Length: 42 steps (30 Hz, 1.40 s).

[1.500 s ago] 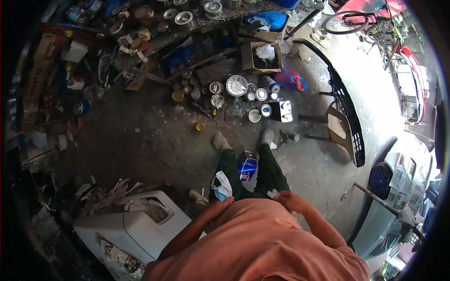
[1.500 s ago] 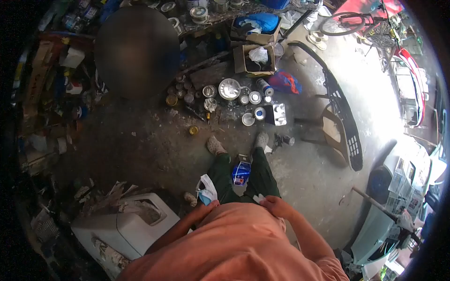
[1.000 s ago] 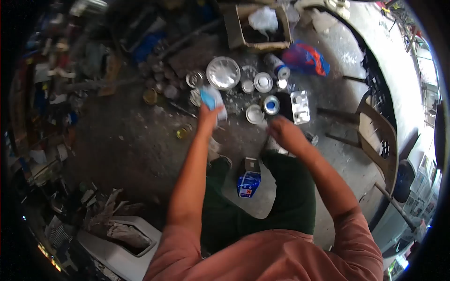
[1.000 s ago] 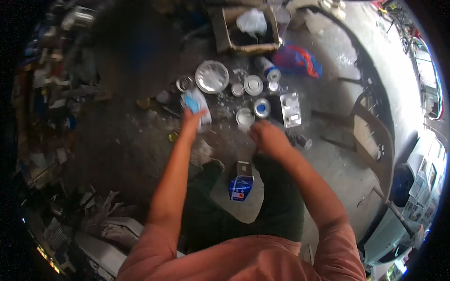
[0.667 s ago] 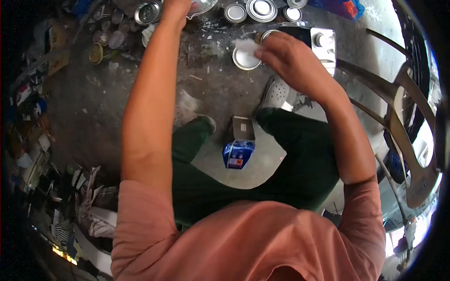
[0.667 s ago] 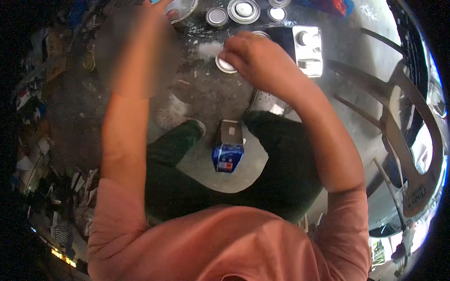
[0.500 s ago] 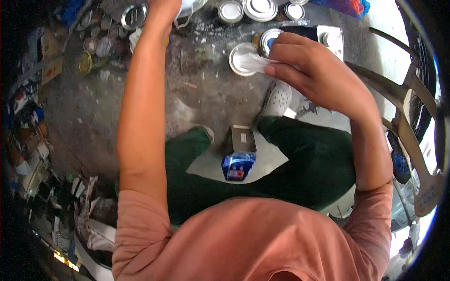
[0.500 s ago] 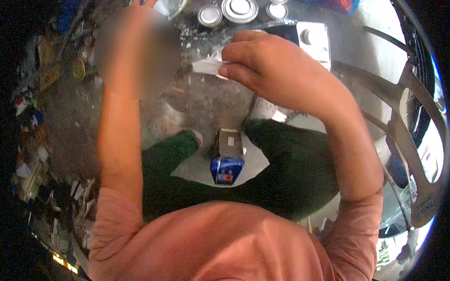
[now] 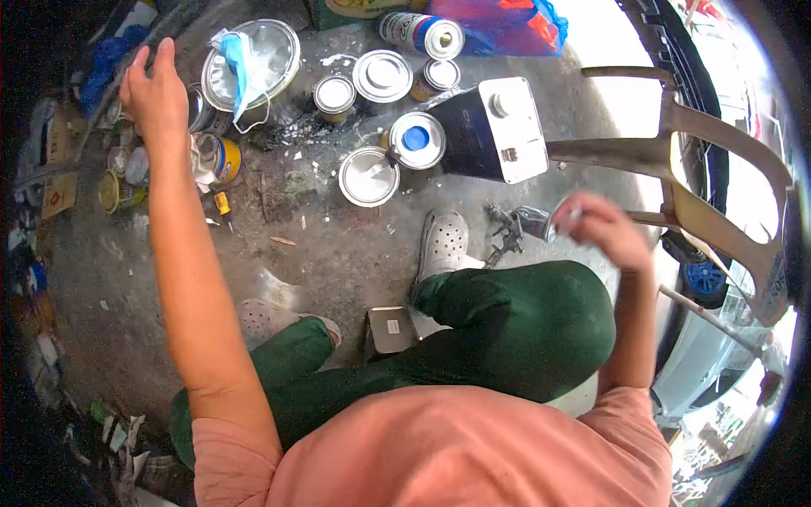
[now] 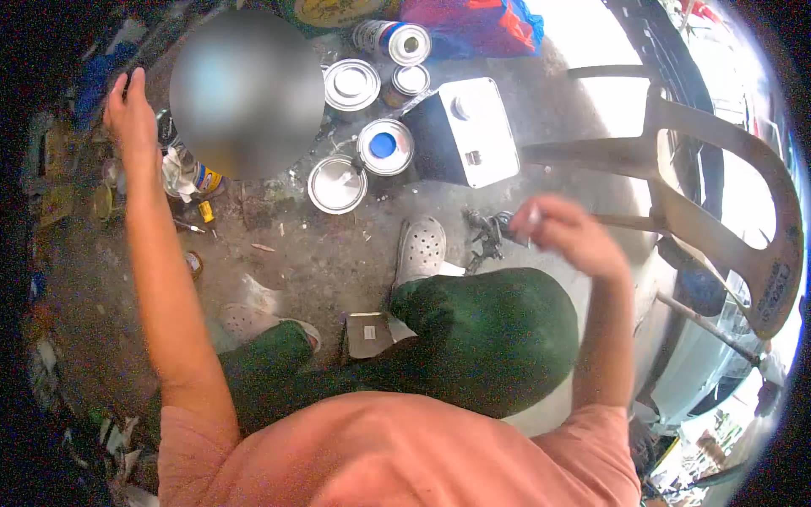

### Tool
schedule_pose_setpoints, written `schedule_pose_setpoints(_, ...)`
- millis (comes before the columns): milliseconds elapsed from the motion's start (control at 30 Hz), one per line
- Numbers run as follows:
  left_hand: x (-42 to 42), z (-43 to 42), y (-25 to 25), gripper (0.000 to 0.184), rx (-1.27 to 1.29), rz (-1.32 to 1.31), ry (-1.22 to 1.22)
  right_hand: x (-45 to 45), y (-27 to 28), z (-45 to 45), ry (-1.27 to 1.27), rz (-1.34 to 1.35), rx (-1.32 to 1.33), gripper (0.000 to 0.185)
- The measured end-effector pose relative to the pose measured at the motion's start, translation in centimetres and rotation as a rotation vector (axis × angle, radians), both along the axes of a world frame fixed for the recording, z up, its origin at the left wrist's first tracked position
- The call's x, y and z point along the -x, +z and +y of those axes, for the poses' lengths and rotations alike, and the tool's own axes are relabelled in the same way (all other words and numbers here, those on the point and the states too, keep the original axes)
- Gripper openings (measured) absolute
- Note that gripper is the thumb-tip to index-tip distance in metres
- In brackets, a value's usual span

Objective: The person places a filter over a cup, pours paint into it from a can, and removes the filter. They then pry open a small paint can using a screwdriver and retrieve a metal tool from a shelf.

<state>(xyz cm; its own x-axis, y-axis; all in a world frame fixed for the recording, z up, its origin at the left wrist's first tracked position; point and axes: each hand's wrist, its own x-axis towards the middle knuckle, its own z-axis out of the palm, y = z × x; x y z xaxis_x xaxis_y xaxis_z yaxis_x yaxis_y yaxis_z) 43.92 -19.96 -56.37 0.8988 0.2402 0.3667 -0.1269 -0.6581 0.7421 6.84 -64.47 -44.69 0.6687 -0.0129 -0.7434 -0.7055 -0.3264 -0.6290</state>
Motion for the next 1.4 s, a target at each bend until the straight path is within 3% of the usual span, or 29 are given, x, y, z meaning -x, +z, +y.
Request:
schedule_pose_setpoints(100, 1.2, 0.5, 3.7, 0.062, -0.103, -0.057, -0.101, 10.5, -10.5, -1.4, -0.190, 0.278, 0.187, 0.032)
schedule_pose_setpoints(200, 0.3, 3.0, 9.2, 0.053, -0.415, -0.138, -0.304, 21.7, -22.9, -4.8, -0.266, 0.334, 0.275, 0.043)
schedule_pose_setpoints(267, -0.2, 5.2, 11.8, 0.047, -0.475, -0.195, -0.308, 26.7, -27.7, -5.6, -0.227, 0.378, 0.317, 0.052)
schedule_pose_setpoints(333, 1.3, 7.5, 14.2, 0.048, -0.718, -0.274, -0.299, 27.5, -27.5, -4.8, -0.054, 0.451, 0.375, 0.050)
schedule_pose_setpoints(400, 2.7, 10.0, 15.7, 0.048, -0.691, -0.187, -0.421, 29.0, -29.4, -4.4, -0.085, 0.409, 0.398, 0.055)
schedule_pose_setpoints(433, 4.5, 10.7, 16.7, 0.049, -0.816, -0.113, -0.416, 29.3, -30.3, -4.1, -0.086, 0.388, 0.405, 0.058)
schedule_pose_setpoints(467, 6.2, 11.5, 17.6, 0.049, -0.943, -0.031, -0.400, 29.2, -30.3, -3.7, -0.165, 0.340, 0.391, 0.062)
schedule_pose_setpoints(633, 13.7, 15.6, 19.5, 0.047, -0.848, 0.266, -0.366, 24.8, -29.6, -1.0, -0.527, 0.179, 0.231, 0.086)
schedule_pose_setpoints(733, 17.0, 17.4, 17.9, 0.047, -0.806, 0.305, -0.328, 21.1, -26.6, 0.3, -0.514, 0.165, 0.251, 0.078)
schedule_pose_setpoints(833, 20.6, 16.3, 16.6, 0.048, -0.723, 0.456, -0.304, 21.1, -33.8, -1.5, -0.444, 0.011, 0.357, 0.062)
schedule_pose_setpoints(867, 21.4, 15.6, 16.7, 0.048, -0.708, 0.538, -0.299, 21.2, -33.6, -1.2, -0.447, -0.028, 0.347, 0.058)
schedule_pose_setpoints(967, 21.1, 16.6, 17.8, 0.049, -0.571, 0.483, -0.386, 21.8, -30.5, -0.5, -0.482, -0.090, 0.249, 0.044)
schedule_pose_setpoints(1133, 22.9, 14.8, 21.2, 0.047, -0.443, 0.490, -0.449, 23.7, -17.5, -1.0, -0.547, -0.066, -0.090, 0.030)
schedule_pose_setpoints(1233, 22.6, 13.7, 21.1, 0.045, -0.379, 0.434, -0.578, 23.5, -7.6, -1.7, -0.402, -0.127, -0.044, 0.030)
schedule_pose_setpoints(1400, 21.5, 10.8, 23.5, 0.040, -0.373, 0.210, -0.726, 17.7, 9.7, -1.2, -0.118, -0.209, 0.530, 0.043)
